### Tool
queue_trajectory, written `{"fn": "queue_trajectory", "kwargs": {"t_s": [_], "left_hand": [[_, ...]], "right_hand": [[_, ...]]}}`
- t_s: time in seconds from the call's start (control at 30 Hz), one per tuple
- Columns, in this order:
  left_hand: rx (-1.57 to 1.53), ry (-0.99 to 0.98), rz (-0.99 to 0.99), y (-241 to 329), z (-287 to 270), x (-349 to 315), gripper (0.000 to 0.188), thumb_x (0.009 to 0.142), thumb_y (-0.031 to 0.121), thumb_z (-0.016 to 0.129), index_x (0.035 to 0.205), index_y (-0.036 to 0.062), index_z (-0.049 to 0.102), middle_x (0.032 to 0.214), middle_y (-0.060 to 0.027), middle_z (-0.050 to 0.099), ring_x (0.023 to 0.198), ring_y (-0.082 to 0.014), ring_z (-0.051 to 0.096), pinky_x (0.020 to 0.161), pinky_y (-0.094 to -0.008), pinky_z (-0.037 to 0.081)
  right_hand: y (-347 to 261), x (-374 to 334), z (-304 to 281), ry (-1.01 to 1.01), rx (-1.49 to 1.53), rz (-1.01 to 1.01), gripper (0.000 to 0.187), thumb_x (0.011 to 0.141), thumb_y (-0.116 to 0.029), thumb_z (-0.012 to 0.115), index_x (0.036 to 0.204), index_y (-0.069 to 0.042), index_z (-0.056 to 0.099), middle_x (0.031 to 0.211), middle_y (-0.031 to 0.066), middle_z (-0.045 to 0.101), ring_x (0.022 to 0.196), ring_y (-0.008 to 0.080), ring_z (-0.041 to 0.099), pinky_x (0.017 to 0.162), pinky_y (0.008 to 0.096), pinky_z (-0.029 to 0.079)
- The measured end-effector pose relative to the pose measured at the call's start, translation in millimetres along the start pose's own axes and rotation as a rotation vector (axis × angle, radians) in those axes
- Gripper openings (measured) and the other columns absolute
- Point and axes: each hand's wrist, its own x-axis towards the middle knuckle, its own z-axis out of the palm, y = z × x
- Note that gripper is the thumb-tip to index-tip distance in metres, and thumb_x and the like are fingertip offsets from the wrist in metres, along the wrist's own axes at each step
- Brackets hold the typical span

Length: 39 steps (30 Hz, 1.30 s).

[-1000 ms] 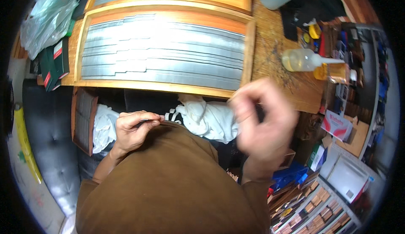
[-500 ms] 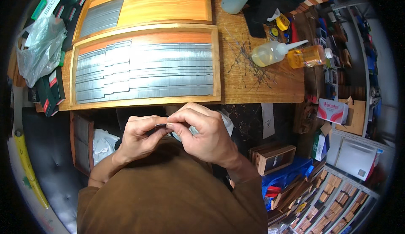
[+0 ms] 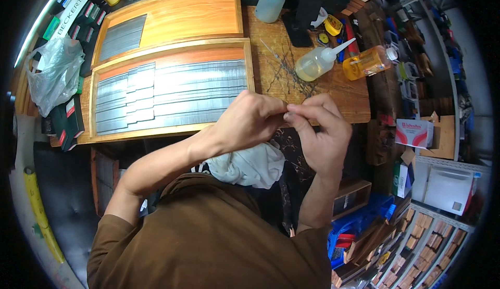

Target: The person repeatedly picks up small rectangular metal pieces from a wooden tray, aligns them by hand, and places them back into the tray. The hands manipulate the pieces one at a time, checking alignment and stacking them in rows.

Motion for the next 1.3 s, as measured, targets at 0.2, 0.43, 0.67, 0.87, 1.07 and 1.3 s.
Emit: {"fn": "queue_trajectory", "kwargs": {"t_s": [0.2,0.43,0.67,0.87,1.07,1.3], "left_hand": [[-0.072,-0.236,-0.252,16,-13,-10,0.018,0.095,0.016,0.080,0.100,-0.0017,0.078,0.080,-0.0206,0.072,0.069,-0.0290,0.072,0.060,-0.0375,0.054],[-0.748,-0.079,-1.250,19,-43,-129,0.016,0.103,0.014,0.074,0.107,0.0002,0.080,0.097,-0.0079,0.081,0.086,-0.0136,0.077,0.066,-0.0242,0.058],[-0.815,0.115,-1.269,-15,-70,-155,0.016,0.102,0.013,0.072,0.108,-0.0019,0.076,0.099,-0.0128,0.081,0.089,-0.0196,0.080,0.063,-0.0240,0.059],[-0.641,0.107,-1.143,-25,-71,-170,0.014,0.100,0.013,0.077,0.098,-0.0008,0.078,0.087,-0.0079,0.078,0.077,-0.0081,0.069,0.060,-0.0233,0.051],[0.144,0.137,-0.461,2,-82,-202,0.019,0.085,-0.002,0.083,0.103,-0.0042,0.077,0.082,-0.0180,0.075,0.066,-0.0286,0.073,0.058,-0.0319,0.055],[0.189,0.310,-0.481,19,-90,-233,0.022,0.083,-0.010,0.077,0.105,-0.0061,0.077,0.085,-0.0185,0.076,0.068,-0.0284,0.073,0.061,-0.0337,0.057]], "right_hand": [[2,-20,8,0.056,0.191,0.146,0.011,0.088,0.008,0.079,0.099,0.005,0.076,0.089,0.0053,0.065,0.082,0.0102,0.061,0.072,0.0225,0.048],[23,-76,93,-0.540,0.849,0.944,0.016,0.101,-0.011,0.073,0.106,0.004,0.074,0.083,0.0001,0.071,0.068,0.0030,0.062,0.058,0.0178,0.048],[47,-100,168,-0.293,1.058,1.026,0.012,0.102,-0.010,0.070,0.103,0.000,0.077,0.078,0.0002,0.070,0.057,0.0034,0.055,0.050,0.0187,0.040],[34,-99,174,-0.260,0.856,0.913,0.014,0.101,-0.009,0.073,0.104,0.004,0.078,0.080,0.0020,0.072,0.060,0.0049,0.058,0.056,0.0198,0.050],[0,-99,177,-0.328,0.583,0.370,0.022,0.087,0.006,0.084,0.108,0.000,0.081,0.091,0.0036,0.067,0.084,0.0122,0.062,0.073,0.0255,0.052],[-5,-76,204,-0.574,0.663,0.268,0.018,0.085,0.004,0.084,0.102,-0.003,0.083,0.088,0.0042,0.066,0.079,0.0138,0.063,0.068,0.0269,0.050]]}}
